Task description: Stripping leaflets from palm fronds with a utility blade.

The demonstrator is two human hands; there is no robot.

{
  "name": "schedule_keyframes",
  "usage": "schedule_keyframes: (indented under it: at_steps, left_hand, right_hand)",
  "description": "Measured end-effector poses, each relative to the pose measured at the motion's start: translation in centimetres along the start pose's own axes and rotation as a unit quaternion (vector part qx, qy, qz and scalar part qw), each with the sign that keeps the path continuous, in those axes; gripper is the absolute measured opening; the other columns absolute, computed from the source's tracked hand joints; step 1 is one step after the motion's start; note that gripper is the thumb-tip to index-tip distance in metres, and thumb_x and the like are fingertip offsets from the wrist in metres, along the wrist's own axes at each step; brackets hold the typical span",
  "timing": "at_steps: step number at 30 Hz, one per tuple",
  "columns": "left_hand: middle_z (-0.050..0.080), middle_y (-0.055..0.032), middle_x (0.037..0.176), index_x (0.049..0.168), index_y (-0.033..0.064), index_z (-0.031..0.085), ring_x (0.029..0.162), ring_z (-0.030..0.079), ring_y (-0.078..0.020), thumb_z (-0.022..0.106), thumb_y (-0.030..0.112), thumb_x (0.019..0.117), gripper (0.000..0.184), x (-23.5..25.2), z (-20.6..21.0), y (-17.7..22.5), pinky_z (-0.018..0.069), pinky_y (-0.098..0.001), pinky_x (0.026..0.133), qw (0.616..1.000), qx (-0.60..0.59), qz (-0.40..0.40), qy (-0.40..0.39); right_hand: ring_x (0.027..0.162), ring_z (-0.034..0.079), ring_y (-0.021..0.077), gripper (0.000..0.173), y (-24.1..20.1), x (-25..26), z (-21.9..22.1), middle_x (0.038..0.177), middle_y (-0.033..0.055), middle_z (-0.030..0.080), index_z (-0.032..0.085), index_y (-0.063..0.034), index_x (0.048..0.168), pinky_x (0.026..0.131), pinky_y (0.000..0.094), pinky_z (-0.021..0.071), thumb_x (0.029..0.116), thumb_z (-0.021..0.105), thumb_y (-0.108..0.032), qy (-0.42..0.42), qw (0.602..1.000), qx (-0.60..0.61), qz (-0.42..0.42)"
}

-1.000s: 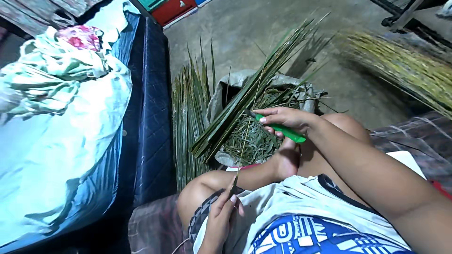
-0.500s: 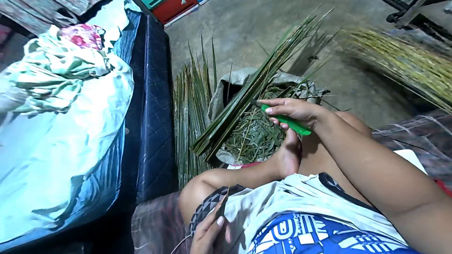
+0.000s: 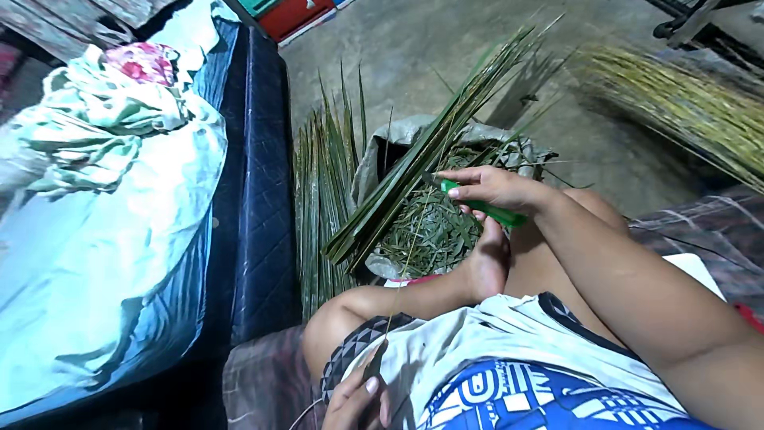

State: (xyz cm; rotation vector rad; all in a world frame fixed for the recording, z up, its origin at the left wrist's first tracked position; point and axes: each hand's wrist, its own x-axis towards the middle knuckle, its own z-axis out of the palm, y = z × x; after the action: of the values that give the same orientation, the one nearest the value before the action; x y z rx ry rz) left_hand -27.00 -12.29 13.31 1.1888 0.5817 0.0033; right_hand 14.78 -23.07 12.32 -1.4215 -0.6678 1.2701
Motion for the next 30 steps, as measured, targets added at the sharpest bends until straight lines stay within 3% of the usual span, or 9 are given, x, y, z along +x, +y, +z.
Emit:
schedule_keyframes:
  at_steps: [4, 12, 14, 16, 18, 20, 24, 27, 30]
  left_hand:
    - [0.070, 0.0011, 0.075, 0.142, 0.0220, 0.062, 0.049, 0.047, 0.0057, 0.051, 0.029, 0.1074, 0.037, -0.3, -0.3, -0.2, 0.0383, -0.0105, 0.045, 1.000, -0.014, 0.000, -0.017]
    - [0.069, 0.0006, 0.071, 0.131, 0.0105, 0.063, 0.045, 0.047, 0.0041, 0.038, 0.014, 0.1069, 0.035, 0.1, 0.8, -1.1, 0.0378, -0.0114, 0.043, 0.997, 0.004, -0.025, 0.076]
    - [0.067, 0.0007, 0.069, 0.131, 0.0032, 0.058, 0.043, 0.045, 0.0026, 0.033, 0.011, 0.1059, 0.036, 1.9, 1.7, -0.4, 0.0371, -0.0126, 0.040, 0.989, 0.070, -0.030, 0.127]
    - [0.067, 0.0006, 0.073, 0.137, -0.0010, 0.054, 0.043, 0.045, 0.0004, 0.035, 0.014, 0.1067, 0.039, 4.3, 2.3, 0.3, 0.0390, -0.0151, 0.040, 0.977, 0.150, -0.037, 0.144]
    - [0.068, 0.0001, 0.077, 0.132, -0.0007, 0.057, 0.044, 0.047, -0.0010, 0.037, 0.015, 0.1087, 0.034, 7.2, 3.1, 1.2, 0.0404, -0.0172, 0.041, 0.967, 0.205, -0.047, 0.140]
    - [0.068, -0.0020, 0.081, 0.149, -0.0003, 0.047, 0.047, 0.048, -0.0030, 0.038, 0.013, 0.1095, 0.042, 10.1, 4.4, 1.9, 0.0411, -0.0195, 0.044, 0.966, 0.224, -0.038, 0.127]
    - [0.069, -0.0079, 0.097, 0.162, 0.0084, 0.027, 0.053, 0.055, -0.0096, 0.045, 0.010, 0.1063, 0.058, 14.2, 7.6, 2.4, 0.0490, -0.0269, 0.050, 0.946, 0.301, -0.079, 0.089]
    - [0.070, -0.0105, 0.106, 0.165, 0.0130, 0.017, 0.062, 0.064, -0.0144, 0.052, 0.011, 0.1018, 0.072, 15.3, 8.1, 2.3, 0.0561, -0.0325, 0.058, 0.921, 0.372, -0.092, 0.060]
    - [0.071, -0.0072, 0.096, 0.165, 0.0151, 0.020, 0.059, 0.062, -0.0122, 0.057, 0.015, 0.1016, 0.073, 15.6, 7.5, 2.4, 0.0553, -0.0303, 0.056, 0.924, 0.372, -0.082, 0.046]
  right_hand:
    - [0.057, 0.057, 0.0088, 0.048, 0.2, 0.3, -0.3, 0.090, 0.0060, 0.064, 0.046, -0.0166, 0.157, 0.049, 0.0208, 0.0496, 0.1091, 0.052, -0.013, 0.024, 0.999, -0.011, -0.018]
    - [0.057, 0.058, 0.0109, 0.053, 0.7, 1.2, -2.3, 0.082, 0.0055, 0.061, 0.035, -0.0143, 0.162, 0.049, 0.0240, 0.0509, 0.1113, 0.049, -0.021, 0.310, 0.948, 0.038, -0.065]
    - [0.054, 0.055, 0.0114, 0.056, 0.8, 1.0, -0.3, 0.081, 0.0075, 0.061, 0.033, -0.0136, 0.163, 0.047, 0.0257, 0.0494, 0.1108, 0.051, -0.023, 0.257, 0.965, -0.001, -0.044]
    - [0.050, 0.051, 0.0093, 0.055, 1.5, 0.8, 2.6, 0.079, 0.0062, 0.059, 0.036, -0.0187, 0.161, 0.044, 0.0232, 0.0455, 0.1094, 0.055, -0.029, 0.142, 0.990, -0.025, 0.010]
    - [0.052, 0.049, 0.0068, 0.058, 2.3, 0.9, 5.9, 0.080, 0.0038, 0.057, 0.036, -0.0179, 0.161, 0.046, 0.0207, 0.0432, 0.1085, 0.057, -0.031, 0.019, 0.997, -0.026, 0.067]
    - [0.054, 0.048, 0.0059, 0.053, 3.2, 1.0, 8.6, 0.082, 0.0023, 0.055, 0.041, -0.0122, 0.156, 0.048, 0.0201, 0.0416, 0.1080, 0.057, -0.031, -0.044, 0.994, -0.009, 0.096]
    - [0.052, 0.048, 0.0054, 0.021, 4.5, 2.0, 9.7, 0.077, 0.0012, 0.051, 0.052, -0.0038, 0.123, 0.048, 0.0186, 0.0433, 0.1083, 0.054, -0.018, 0.018, 0.992, 0.048, 0.118]
    - [0.054, 0.049, 0.0053, 0.016, 4.4, 3.0, 7.9, 0.076, 0.0016, 0.051, 0.055, -0.0015, 0.120, 0.050, 0.0181, 0.0436, 0.1076, 0.053, -0.012, 0.099, 0.988, 0.037, 0.117]
    - [0.054, 0.050, 0.0053, 0.022, 3.7, 3.5, 6.4, 0.077, 0.0031, 0.054, 0.057, -0.0032, 0.127, 0.051, 0.0183, 0.0445, 0.1095, 0.052, -0.014, 0.139, 0.986, 0.006, 0.090]
